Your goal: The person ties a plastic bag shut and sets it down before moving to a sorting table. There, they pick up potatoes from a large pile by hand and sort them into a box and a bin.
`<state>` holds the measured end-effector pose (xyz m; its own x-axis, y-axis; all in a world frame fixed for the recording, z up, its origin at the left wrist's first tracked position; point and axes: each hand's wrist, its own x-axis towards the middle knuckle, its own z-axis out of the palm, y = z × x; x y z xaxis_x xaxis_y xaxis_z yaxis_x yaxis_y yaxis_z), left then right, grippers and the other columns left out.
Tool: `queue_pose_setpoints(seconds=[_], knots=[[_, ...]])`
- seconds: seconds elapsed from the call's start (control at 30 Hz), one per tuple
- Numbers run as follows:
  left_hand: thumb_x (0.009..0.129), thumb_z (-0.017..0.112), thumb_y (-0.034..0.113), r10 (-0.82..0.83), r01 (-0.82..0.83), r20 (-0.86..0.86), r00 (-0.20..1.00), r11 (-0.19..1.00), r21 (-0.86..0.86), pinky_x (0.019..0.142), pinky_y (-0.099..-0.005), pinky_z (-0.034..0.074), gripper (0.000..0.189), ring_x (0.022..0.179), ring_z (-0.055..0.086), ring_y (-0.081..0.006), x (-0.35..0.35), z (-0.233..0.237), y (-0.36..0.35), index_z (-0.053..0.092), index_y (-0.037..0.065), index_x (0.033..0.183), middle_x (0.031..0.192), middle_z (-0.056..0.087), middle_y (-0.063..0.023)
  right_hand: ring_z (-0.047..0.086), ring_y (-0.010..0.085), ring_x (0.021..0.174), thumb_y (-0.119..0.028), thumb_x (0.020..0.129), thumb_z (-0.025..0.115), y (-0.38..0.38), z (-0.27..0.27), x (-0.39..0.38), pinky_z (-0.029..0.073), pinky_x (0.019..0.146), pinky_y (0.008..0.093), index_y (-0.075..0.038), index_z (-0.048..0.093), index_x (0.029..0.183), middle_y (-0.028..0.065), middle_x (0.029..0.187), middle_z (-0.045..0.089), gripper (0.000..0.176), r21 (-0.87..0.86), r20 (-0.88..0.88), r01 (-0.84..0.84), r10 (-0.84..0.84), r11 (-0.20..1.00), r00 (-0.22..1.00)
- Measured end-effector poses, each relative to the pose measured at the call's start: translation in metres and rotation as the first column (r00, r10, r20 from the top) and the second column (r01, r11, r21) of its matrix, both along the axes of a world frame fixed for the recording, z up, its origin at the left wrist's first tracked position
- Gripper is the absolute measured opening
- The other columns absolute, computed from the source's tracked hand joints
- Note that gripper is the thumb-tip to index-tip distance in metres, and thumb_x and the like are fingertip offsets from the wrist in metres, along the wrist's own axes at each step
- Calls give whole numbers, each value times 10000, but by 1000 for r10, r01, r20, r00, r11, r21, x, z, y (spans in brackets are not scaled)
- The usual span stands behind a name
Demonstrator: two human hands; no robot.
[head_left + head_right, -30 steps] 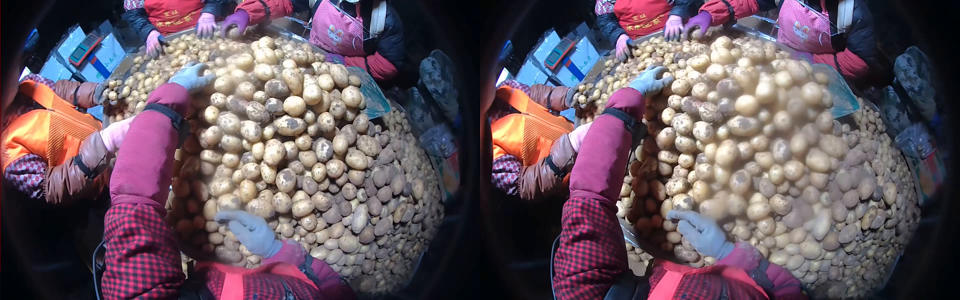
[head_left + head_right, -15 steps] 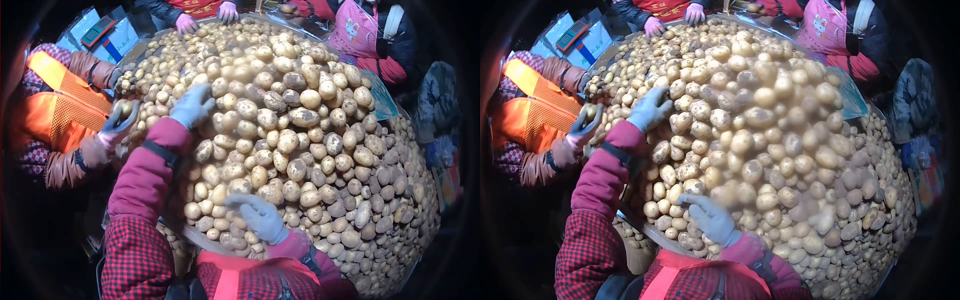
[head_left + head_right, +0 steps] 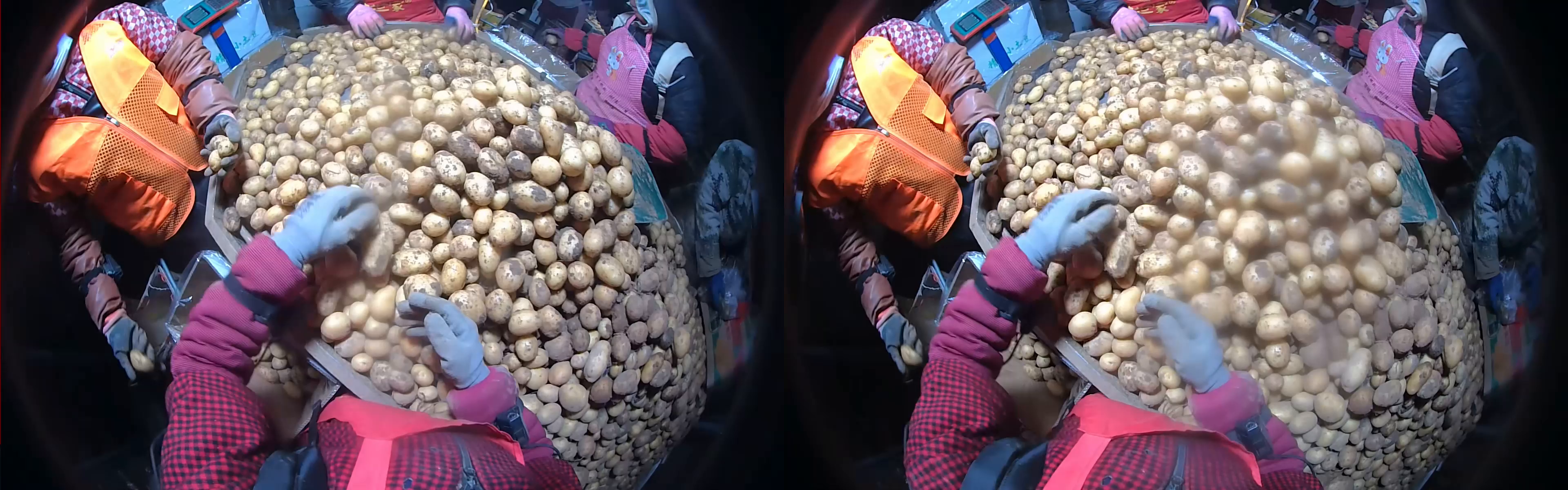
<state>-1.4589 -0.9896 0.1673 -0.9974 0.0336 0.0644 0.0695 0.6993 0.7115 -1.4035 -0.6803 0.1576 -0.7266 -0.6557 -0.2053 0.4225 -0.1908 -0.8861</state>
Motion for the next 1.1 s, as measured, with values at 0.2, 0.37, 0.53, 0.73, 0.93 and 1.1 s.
queue_pose_setpoints(seconds=[0.2,0.37,0.53,0.73,0.93,1.1], knots=[[949,575,467,377,-365,1,926,897,-249,1004,-407,490,561,1173,645,-327,-113,3,-70,586,103,1376,1272,666,-203,642,222,1138,-225,1065,504,3,-1,0,541,948,345,17,533,1377,153,1275,635,396,58,-14,-17,17,998,1000],[888,589,565,469,-351,181,864,821,-450,1087,-425,433,653,1277,579,-339,-189,-42,-103,598,133,1377,1351,626,-183,634,193,1129,-197,1060,489,5,2,-1,526,956,321,34,509,1395,136,1304,625,407,91,172,-68,52,994,984],[856,703,464,448,-281,365,816,860,-426,982,-419,505,515,1163,654,-320,-209,-41,-108,697,107,1228,1228,694,-170,630,186,1112,-221,1060,484,6,-3,-5,528,948,322,38,498,1408,134,1308,626,434,82,48,-109,105,991,993],[840,745,268,400,-391,215,891,916,-85,755,-341,538,316,845,676,-176,-170,-43,-109,678,50,1059,926,721,-84,635,177,1107,-196,1059,479,4,14,-6,526,948,311,16,525,1395,115,1293,632,400,141,74,-79,69,987,995],[892,724,211,372,-376,65,926,892,250,829,-302,537,346,911,647,-141,-87,-7,-63,661,51,1193,998,696,-59,673,272,1089,-230,1047,523,4,-7,-2,554,886,342,4,406,1474,183,1327,609,501,-99,131,-16,29,995,991],[931,701,166,-336,94,327,883,810,578,939,-327,509,367,1099,597,-140,15,64,43,648,74,1282,1146,666,-47,634,341,1135,-301,1005,580,1,3,0,569,844,361,-57,314,1539,242,1408,506,645,-427,366,101,70,898,928]])
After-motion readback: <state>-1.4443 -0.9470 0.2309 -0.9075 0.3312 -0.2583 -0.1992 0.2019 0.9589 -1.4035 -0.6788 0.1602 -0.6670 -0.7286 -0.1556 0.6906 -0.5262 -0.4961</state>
